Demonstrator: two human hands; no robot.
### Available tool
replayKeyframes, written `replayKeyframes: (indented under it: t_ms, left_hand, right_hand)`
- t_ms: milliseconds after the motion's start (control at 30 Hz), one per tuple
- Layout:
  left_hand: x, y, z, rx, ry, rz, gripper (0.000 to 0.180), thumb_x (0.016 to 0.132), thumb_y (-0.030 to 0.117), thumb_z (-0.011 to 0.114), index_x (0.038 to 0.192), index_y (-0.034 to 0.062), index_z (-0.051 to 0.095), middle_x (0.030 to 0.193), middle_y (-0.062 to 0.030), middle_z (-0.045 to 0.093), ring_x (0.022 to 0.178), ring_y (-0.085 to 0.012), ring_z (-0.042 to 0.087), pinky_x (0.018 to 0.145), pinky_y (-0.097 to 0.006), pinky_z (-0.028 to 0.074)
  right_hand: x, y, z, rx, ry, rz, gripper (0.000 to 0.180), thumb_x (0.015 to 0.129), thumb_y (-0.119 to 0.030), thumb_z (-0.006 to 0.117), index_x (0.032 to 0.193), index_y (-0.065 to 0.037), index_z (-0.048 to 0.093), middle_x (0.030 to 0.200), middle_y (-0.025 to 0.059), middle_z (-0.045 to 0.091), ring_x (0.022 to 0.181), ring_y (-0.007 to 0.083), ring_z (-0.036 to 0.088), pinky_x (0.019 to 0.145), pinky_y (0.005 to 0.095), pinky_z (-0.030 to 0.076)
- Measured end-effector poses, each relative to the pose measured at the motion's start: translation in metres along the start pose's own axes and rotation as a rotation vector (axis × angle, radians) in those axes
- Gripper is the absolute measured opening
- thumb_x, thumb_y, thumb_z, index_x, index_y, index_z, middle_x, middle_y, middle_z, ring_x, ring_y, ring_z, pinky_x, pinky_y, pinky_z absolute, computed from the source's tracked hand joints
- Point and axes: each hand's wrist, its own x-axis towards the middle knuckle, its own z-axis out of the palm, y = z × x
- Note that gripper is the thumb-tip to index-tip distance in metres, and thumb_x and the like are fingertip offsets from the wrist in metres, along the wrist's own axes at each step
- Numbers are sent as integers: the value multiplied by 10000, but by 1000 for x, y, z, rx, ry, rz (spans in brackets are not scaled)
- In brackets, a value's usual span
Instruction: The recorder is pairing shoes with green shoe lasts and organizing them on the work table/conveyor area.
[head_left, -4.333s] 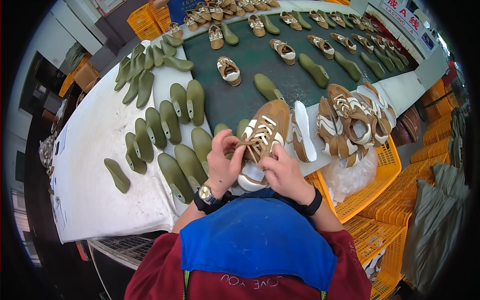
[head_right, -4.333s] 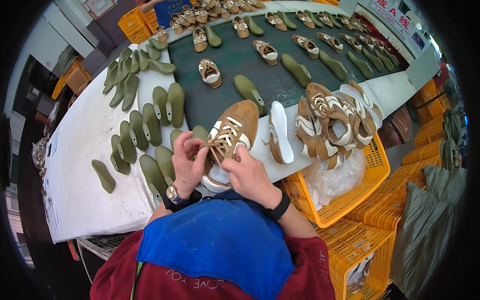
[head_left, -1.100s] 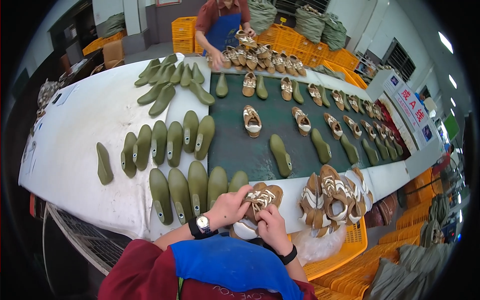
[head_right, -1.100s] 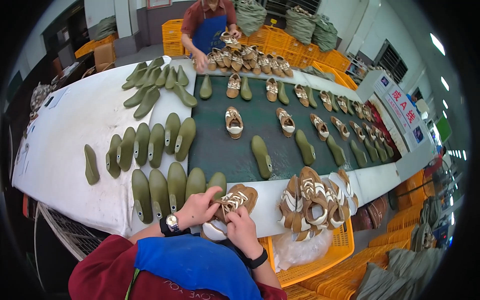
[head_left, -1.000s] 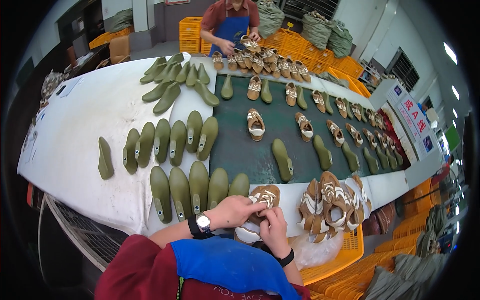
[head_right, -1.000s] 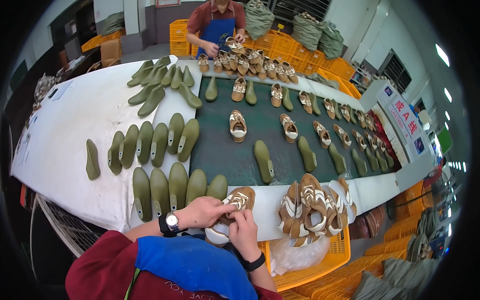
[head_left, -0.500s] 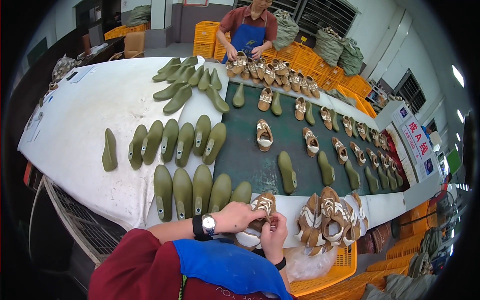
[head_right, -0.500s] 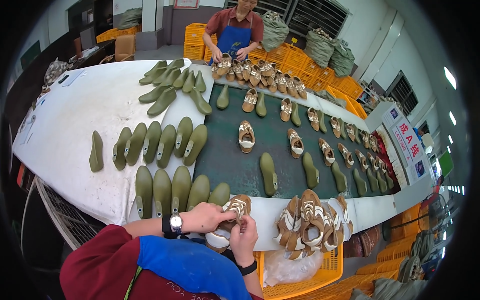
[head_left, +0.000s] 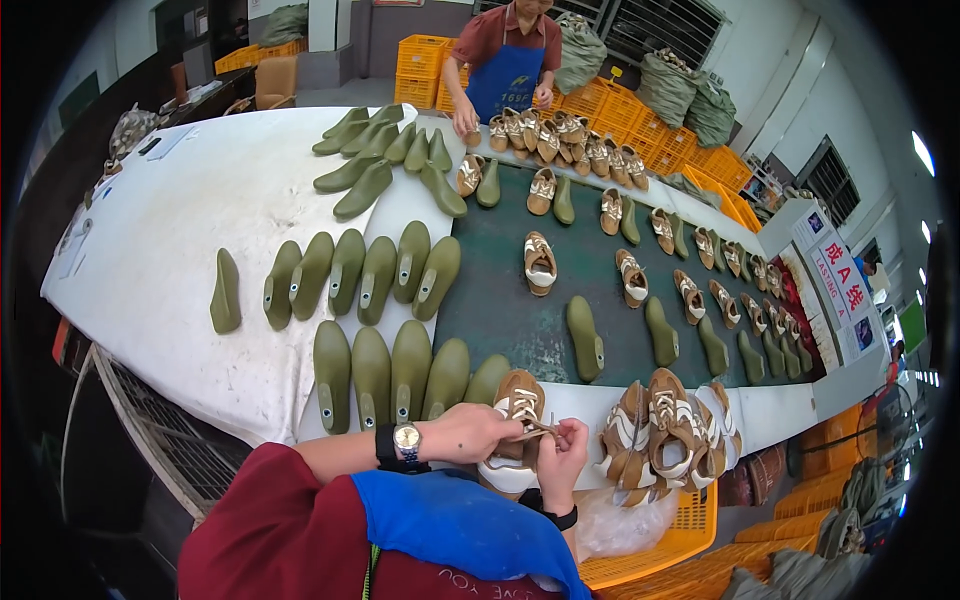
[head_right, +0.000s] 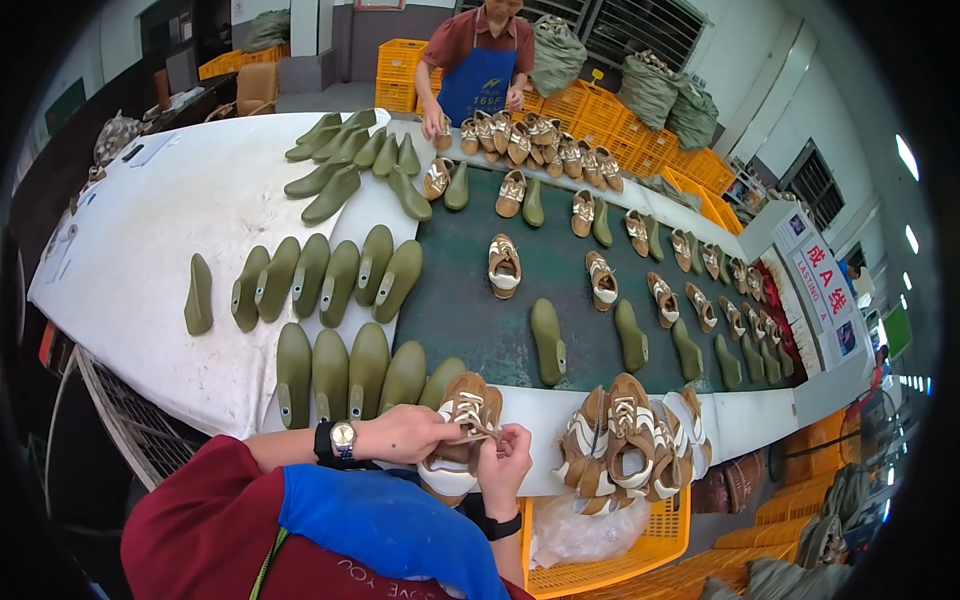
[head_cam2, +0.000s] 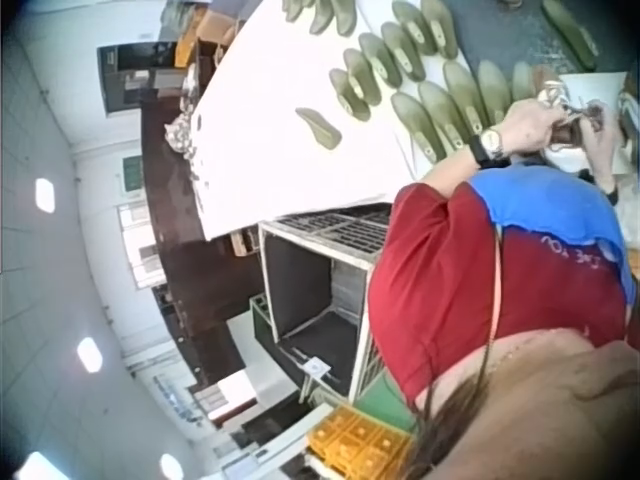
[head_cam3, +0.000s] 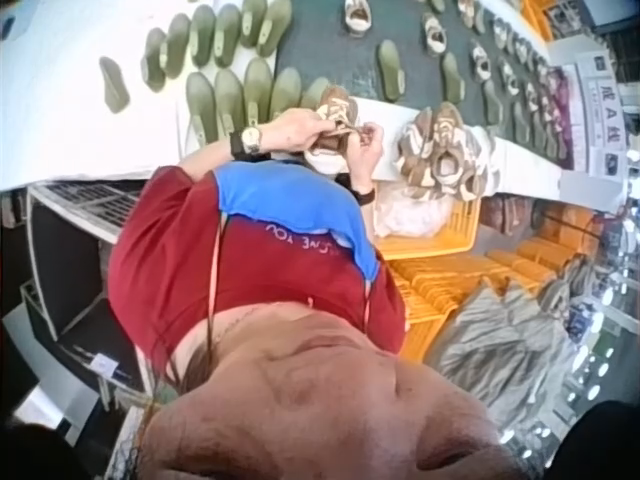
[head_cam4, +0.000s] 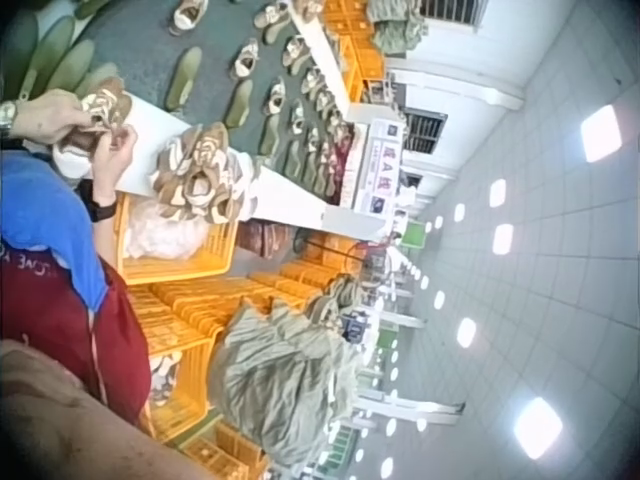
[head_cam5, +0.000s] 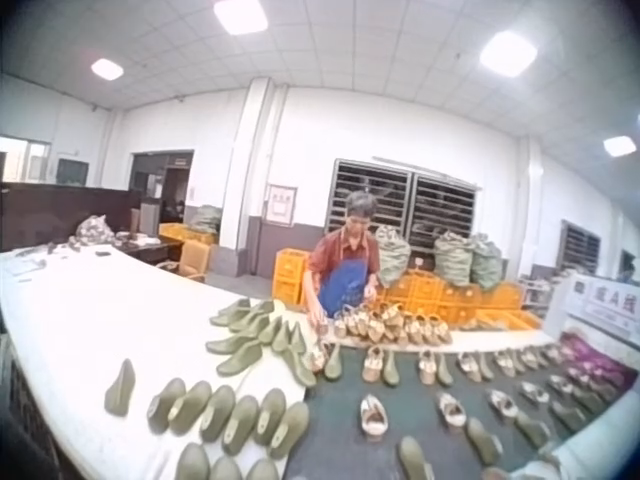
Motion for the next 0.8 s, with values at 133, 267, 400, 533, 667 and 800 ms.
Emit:
replayKeyframes:
  t_ms: [133,267,400,533,667,800]
  left_hand:
    - [5,4,4,202,198,5,369,700,189,697,1026,113,541,1035,-131,535,984,-315,542,786,-401,452]
    - [14,8,1,126,260,70,400,679,196,708,992,25,528,1166,-186,495,1071,-350,506,898,-405,426]
    - [16,-3,18,22,295,119,285,742,163,644,961,12,543,1083,-171,510,1016,-350,525,885,-399,444]
    - [12,-7,17,-12,270,162,371,704,140,686,1012,3,533,1159,-184,477,1111,-360,478,932,-408,430]
    - [5,-5,2,14,134,127,487,655,118,704,1081,-9,504,1218,-188,455,1151,-374,457,953,-412,417]
    - [9,-14,19,19,118,80,468,660,110,679,1079,-6,507,1257,-202,448,1186,-361,450,954,-409,418]
  right_hand:
    - [7,-21,3,-94,-129,-102,171,775,35,594,940,8,557,746,65,562,580,104,531,517,244,442]
    - [8,-25,10,-224,-233,-240,172,763,25,607,928,-15,577,758,83,546,581,170,537,531,279,450]
    - [8,-21,11,-243,-221,-283,177,732,22,631,899,-23,593,749,86,540,576,190,538,521,283,445]
    - [6,-18,7,-254,-236,-247,178,724,35,640,887,-12,586,745,71,538,552,154,517,496,262,425]
    - [6,-18,13,-243,-268,-242,190,715,47,628,891,-10,582,750,76,535,555,158,516,498,263,424]
    - [6,-11,12,-257,-255,-322,183,744,59,604,912,-4,567,769,58,528,596,123,521,509,233,424]
